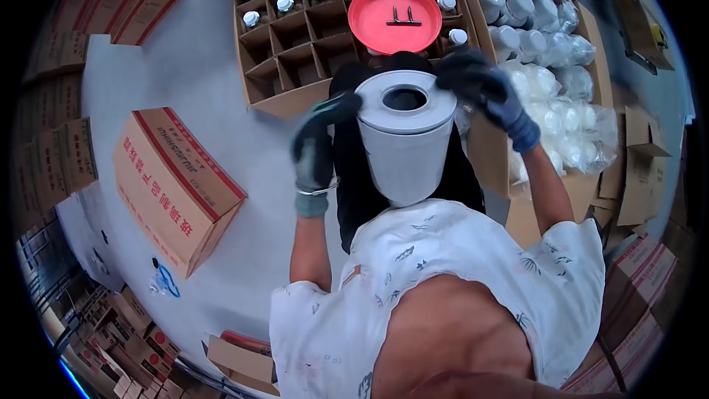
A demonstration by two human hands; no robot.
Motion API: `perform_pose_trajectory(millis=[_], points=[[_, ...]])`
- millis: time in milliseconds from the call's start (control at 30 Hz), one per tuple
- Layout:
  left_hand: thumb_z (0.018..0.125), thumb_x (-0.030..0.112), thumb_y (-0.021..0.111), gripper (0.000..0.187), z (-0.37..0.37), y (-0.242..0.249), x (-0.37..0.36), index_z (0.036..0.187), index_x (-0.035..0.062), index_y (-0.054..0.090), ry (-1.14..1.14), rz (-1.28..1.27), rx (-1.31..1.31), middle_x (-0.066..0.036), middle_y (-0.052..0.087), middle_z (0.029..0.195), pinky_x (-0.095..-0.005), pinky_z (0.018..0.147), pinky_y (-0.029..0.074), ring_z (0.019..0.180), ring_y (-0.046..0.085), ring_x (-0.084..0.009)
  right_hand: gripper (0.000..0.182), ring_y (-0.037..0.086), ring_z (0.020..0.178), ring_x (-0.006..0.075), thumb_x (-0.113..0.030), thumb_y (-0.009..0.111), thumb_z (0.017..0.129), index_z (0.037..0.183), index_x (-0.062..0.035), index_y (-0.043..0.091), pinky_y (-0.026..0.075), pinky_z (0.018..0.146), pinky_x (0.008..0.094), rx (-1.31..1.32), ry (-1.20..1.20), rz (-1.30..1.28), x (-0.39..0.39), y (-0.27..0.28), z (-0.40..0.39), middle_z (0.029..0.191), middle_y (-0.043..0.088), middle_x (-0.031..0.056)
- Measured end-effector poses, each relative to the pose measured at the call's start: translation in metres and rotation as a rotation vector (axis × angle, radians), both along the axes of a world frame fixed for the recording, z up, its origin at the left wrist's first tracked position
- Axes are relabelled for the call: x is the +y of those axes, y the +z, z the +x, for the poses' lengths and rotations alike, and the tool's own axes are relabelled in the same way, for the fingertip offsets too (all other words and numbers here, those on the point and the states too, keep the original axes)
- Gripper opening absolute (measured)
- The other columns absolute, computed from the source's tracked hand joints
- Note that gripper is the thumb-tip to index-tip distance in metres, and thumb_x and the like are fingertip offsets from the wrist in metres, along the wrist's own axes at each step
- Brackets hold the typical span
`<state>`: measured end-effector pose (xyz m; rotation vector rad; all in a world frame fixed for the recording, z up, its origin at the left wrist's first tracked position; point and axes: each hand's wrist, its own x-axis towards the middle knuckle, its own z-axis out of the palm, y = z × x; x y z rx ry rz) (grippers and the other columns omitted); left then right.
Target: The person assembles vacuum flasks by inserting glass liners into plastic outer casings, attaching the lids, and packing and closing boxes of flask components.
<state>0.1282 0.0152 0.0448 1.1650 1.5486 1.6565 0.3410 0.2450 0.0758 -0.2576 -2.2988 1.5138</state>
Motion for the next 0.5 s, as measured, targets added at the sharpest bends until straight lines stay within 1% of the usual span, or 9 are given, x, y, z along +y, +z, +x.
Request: perform_pose_trajectory(millis=[67,133,200,233,300,367,400,467,500], points=[[0.094,0.017,0.041,0.035,-0.002,-0.004,-0.003,0.116,-0.0048,0.056,0.202,-0.006,-0.434,-0.016,0.060,0.118,-0.0384,0.105,0.034,0.117,0.052,-0.0255,0.028,0.052,0.114,0.0265,-0.012,0.063,0.079,0.105,-0.0039,0.067,0.042,0.098,0.0371,-0.059,-0.160,-0.039,0.009,0.007,0.008,0.118,0.058,0.0130],[0.093,0.012,0.043,0.032,0.011,-0.012,0.015,0.118,-0.0043,0.055,0.195,-0.074,-0.366,-0.016,0.060,0.118,-0.0362,0.104,0.036,0.113,0.054,-0.0251,0.029,0.051,0.116,0.0279,-0.014,0.065,0.077,0.104,-0.0040,0.066,0.037,0.101,0.0397,0.095,0.153,0.059,-0.015,0.033,-0.017,0.118,0.058,0.0123],[0.089,0.007,0.046,0.033,0.007,-0.003,0.014,0.120,-0.0025,0.054,0.017,0.016,-0.077,-0.015,0.060,0.115,-0.0352,0.098,0.040,0.109,0.055,-0.0253,0.032,0.050,0.116,0.0300,-0.013,0.066,0.074,0.105,-0.0027,0.065,0.035,0.103,0.0408,0.063,0.289,0.247,-0.011,0.028,-0.019,0.116,0.058,0.0134],[0.088,0.006,0.044,0.033,-0.008,-0.017,0.005,0.118,-0.0027,0.055,0.041,-0.024,0.253,-0.014,0.062,0.111,-0.0361,0.099,0.041,0.109,0.056,-0.0250,0.035,0.050,0.117,0.0301,-0.013,0.066,0.074,0.107,-0.0030,0.064,0.034,0.104,0.0406,-0.045,0.121,0.115,0.010,0.017,-0.002,0.115,0.058,0.0138],[0.089,0.008,0.043,0.033,-0.009,-0.006,-0.012,0.118,-0.0028,0.055,0.134,-0.004,-0.117,-0.014,0.060,0.116,-0.0365,0.101,0.039,0.110,0.056,-0.0263,0.039,0.051,0.115,0.0279,-0.014,0.069,0.073,0.110,-0.0029,0.063,0.037,0.101,0.0379,-0.203,-0.190,-0.113,0.022,0.004,0.014,0.110,0.059,0.0139],[0.087,0.003,0.044,0.037,0.007,0.009,0.011,0.122,-0.0015,0.053,0.237,-0.007,-0.633,-0.015,0.057,0.121,-0.0354,0.106,0.032,0.117,0.051,-0.0263,0.036,0.054,0.110,0.0257,-0.015,0.070,0.075,0.108,-0.0022,0.063,0.043,0.095,0.0348,-0.004,0.025,0.028,-0.004,0.017,-0.014,0.108,0.060,0.0124],[0.092,0.007,0.041,0.037,-0.001,-0.012,0.009,0.128,0.0007,0.049,0.093,-0.049,-0.586,-0.014,0.058,0.121,-0.0321,0.103,0.039,0.115,0.054,-0.0238,0.035,0.056,0.107,0.0246,-0.015,0.071,0.075,0.107,-0.0019,0.063,0.045,0.092,0.0333,0.098,0.121,0.083,-0.021,0.024,-0.024,0.107,0.060,0.0117],[0.094,0.012,0.042,0.036,-0.009,0.000,0.002,0.128,0.0026,0.049,-0.041,-0.072,0.208,-0.014,0.058,0.120,-0.0334,0.100,0.041,0.112,0.056,-0.0233,0.029,0.055,0.109,0.0229,-0.014,0.068,0.078,0.104,-0.0031,0.065,0.043,0.094,0.0338,-0.025,0.009,0.098,-0.002,0.005,-0.018,0.113,0.059,0.0124],[0.094,0.017,0.044,0.036,-0.016,-0.030,-0.023,0.127,0.0036,0.049,0.157,-0.138,-0.028,-0.014,0.059,0.118,-0.0353,0.099,0.042,0.110,0.056,-0.0224,0.032,0.055,0.109,0.0215,-0.015,0.067,0.080,0.109,-0.0028,0.063,0.043,0.094,0.0329,-0.133,-0.126,0.078,0.024,-0.008,0.004,0.114,0.059,0.0115]])
